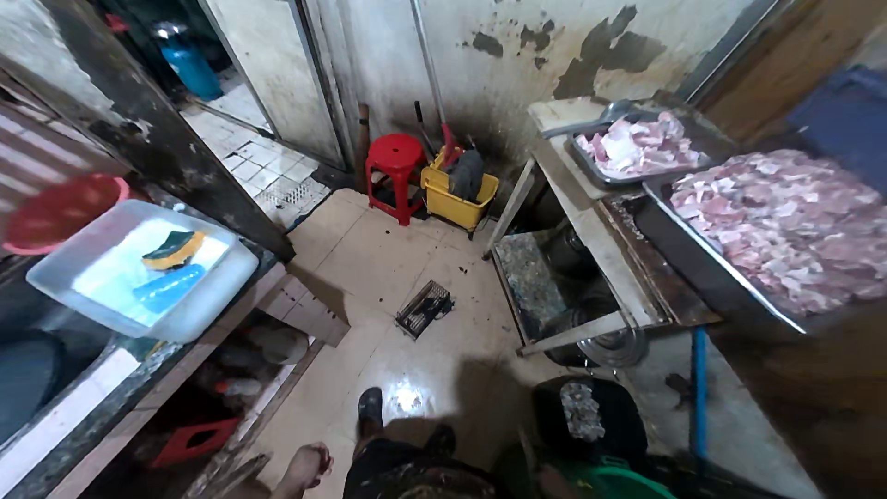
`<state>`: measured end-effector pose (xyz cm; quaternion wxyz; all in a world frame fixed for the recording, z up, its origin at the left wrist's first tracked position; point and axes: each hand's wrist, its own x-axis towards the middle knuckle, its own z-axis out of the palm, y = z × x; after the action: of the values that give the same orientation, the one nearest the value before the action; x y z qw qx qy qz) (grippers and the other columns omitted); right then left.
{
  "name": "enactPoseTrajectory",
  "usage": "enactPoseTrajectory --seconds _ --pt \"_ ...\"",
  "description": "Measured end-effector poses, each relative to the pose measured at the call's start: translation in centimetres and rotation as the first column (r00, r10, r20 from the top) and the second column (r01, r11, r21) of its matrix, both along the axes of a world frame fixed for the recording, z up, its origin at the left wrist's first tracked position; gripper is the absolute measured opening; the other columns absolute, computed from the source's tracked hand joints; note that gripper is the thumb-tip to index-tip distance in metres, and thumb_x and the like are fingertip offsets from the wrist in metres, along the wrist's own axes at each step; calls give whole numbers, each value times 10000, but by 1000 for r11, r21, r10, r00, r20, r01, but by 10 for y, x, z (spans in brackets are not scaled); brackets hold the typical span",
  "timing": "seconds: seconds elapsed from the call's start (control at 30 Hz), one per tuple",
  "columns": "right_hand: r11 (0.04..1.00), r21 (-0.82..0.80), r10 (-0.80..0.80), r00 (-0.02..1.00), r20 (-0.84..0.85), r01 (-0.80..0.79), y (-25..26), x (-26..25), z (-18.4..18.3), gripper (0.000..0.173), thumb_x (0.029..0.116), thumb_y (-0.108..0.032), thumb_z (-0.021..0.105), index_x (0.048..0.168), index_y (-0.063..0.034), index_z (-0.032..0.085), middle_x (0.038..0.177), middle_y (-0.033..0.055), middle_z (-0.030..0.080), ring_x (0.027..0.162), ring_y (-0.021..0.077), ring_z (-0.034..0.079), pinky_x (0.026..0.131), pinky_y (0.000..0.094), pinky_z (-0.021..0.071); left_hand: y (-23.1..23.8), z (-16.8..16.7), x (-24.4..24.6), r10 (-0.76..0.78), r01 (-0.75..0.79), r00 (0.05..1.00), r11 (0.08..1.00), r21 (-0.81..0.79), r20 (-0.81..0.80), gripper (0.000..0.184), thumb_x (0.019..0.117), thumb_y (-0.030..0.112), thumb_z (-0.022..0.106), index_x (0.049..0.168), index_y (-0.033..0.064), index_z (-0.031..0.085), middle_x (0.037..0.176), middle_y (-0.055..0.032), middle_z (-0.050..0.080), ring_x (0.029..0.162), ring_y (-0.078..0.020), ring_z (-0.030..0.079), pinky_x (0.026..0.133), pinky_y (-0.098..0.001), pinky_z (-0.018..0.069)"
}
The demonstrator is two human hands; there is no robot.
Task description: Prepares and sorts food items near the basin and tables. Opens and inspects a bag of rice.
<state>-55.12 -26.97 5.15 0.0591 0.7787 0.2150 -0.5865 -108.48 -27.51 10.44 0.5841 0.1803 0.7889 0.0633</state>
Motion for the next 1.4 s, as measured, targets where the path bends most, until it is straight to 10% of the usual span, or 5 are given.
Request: enactPoseTrajectory --seconds 1.4 --pt "999 -48 -3 1000 -15 2 19 -13 29 363 1084 -199 500 1419 -61 477 908 120 589 625 199 590 575 372 536 -8 8 2 34 -33 999 998 -50 7 186 1070 111 451 1116 40 617 964 -77 701 801 -160 651 680 -340 514"
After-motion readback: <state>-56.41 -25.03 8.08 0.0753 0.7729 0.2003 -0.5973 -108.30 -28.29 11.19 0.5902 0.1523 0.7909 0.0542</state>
